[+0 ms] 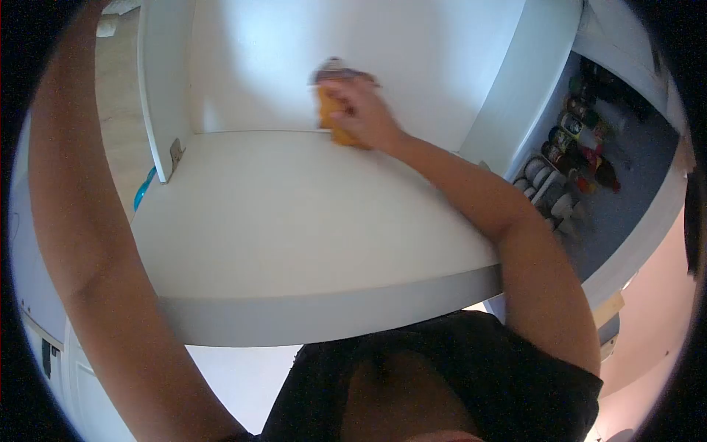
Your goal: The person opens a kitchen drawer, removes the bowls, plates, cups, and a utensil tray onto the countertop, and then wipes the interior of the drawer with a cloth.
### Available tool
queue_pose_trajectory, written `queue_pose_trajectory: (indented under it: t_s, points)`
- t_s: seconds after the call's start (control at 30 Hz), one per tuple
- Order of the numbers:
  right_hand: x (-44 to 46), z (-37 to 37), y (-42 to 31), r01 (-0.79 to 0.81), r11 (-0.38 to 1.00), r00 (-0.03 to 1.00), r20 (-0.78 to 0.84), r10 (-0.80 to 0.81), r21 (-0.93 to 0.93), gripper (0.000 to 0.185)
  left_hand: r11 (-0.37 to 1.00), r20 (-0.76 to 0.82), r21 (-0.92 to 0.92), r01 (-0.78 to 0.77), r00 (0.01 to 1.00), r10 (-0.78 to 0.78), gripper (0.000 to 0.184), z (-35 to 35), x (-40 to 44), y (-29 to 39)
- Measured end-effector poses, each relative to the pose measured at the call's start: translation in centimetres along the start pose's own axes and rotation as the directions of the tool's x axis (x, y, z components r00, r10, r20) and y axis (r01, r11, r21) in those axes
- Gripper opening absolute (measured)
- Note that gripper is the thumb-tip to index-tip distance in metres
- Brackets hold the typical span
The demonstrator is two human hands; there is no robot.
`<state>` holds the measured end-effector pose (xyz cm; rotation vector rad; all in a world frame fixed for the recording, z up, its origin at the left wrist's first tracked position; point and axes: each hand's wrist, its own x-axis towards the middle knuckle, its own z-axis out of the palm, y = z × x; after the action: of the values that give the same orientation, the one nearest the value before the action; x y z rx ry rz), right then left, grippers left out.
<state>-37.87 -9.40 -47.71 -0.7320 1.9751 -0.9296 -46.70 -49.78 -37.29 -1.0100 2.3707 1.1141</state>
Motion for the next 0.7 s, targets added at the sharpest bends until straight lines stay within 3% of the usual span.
queue_pose_trajectory:
  t_s: [0.07,0.13,0.23,0.27,0.3,0.33,0.37,0.4,0.43,0.47,0.5,0.57,0.6,0.63,0.67,0.7]
  points:
    - [3.7,3.1,-2.1,0.099,0.978,0.99,0.078,-0.115,0.182,0.039,0.992,-0.037,0.102,-0.079,0.996,0.083,0.032,0.3,-0.7,-0.5]
    - [5.4,2.3,-4.1,0.144,0.956,0.988,0.014,-0.153,0.254,0.036,0.961,-0.087,0.216,-0.171,0.977,0.193,0.025,-0.3,-1.6,0.6]
    - [4.5,-4.0,-3.8,0.183,0.908,0.98,-0.147,-0.136,0.377,0.033,0.965,-0.093,0.257,-0.051,0.993,0.077,0.025,0.1,-4.4,2.7]
    - [4.0,-6.6,-2.2,0.112,0.94,0.966,-0.256,-0.027,0.322,0.033,0.975,-0.133,0.221,-0.029,0.989,0.059,0.025,0.3,-4.9,3.1]
    - [2.8,-9.8,-2.3,-0.034,0.766,0.957,-0.201,0.211,0.642,0.038,0.983,-0.171,0.184,-0.009,0.984,0.041,0.025,0.3,-5.0,3.2]
    - [2.6,-12.4,1.2,0.023,0.914,0.892,-0.421,0.165,0.406,0.037,0.985,-0.181,0.174,-0.008,0.983,0.04,0.025,0.3,-4.7,2.8]
    - [2.5,-14.8,3.5,0.001,0.964,0.811,-0.564,0.155,0.266,0.033,0.993,-0.153,0.112,-0.031,0.987,0.048,0.026,0.3,-4.0,2.2]
    - [3.1,-16.0,5.7,-0.127,0.991,0.697,-0.708,0.116,0.038,0.028,0.997,-0.127,0.049,-0.053,0.99,0.059,0.026,0.3,-3.1,1.4]
    - [4.3,-16.3,6.8,-0.12,0.992,0.7,-0.706,0.104,0.028,0.028,0.998,-0.137,0.041,-0.052,0.989,0.057,0.026,0.2,-1.4,0.0]
    - [5.5,-16.5,7.8,-0.16,0.987,0.633,-0.77,0.082,-0.027,0.026,0.977,-0.076,0.186,-0.101,0.99,0.117,0.026,0.0,1.0,-1.8]
    - [7.3,-16.1,8.1,-0.195,0.968,0.584,-0.812,-0.016,-0.159,0.026,0.931,-0.004,0.331,-0.153,0.986,0.164,0.027,-0.2,1.3,-1.7]
    - [11.2,-13.8,7.5,-0.3,0.83,0.501,-0.818,-0.282,-0.47,0.031,0.956,-0.106,0.287,-0.056,0.99,0.09,0.027,0.1,-0.4,-0.1]
    - [12.5,-12.1,5.2,-0.193,0.922,0.605,-0.78,-0.157,-0.335,0.031,0.973,-0.19,0.231,0.029,0.982,0.016,0.028,0.5,-1.4,1.1]
    - [13.9,-10.4,2.8,-0.128,0.979,0.693,-0.721,-0.027,-0.161,0.031,0.971,-0.183,0.237,0.021,0.983,0.024,0.028,0.6,-1.1,1.0]
    - [14.0,-7.3,1.0,0.028,0.863,0.655,-0.643,-0.396,-0.504,0.025,0.958,-0.134,0.286,-0.023,0.989,0.064,0.03,0.4,-0.6,0.2]
    - [14.8,-5.2,-0.3,0.082,0.952,0.824,-0.517,-0.231,-0.295,0.025,0.942,-0.088,0.329,-0.065,0.991,0.099,0.033,0.0,0.0,-1.1]
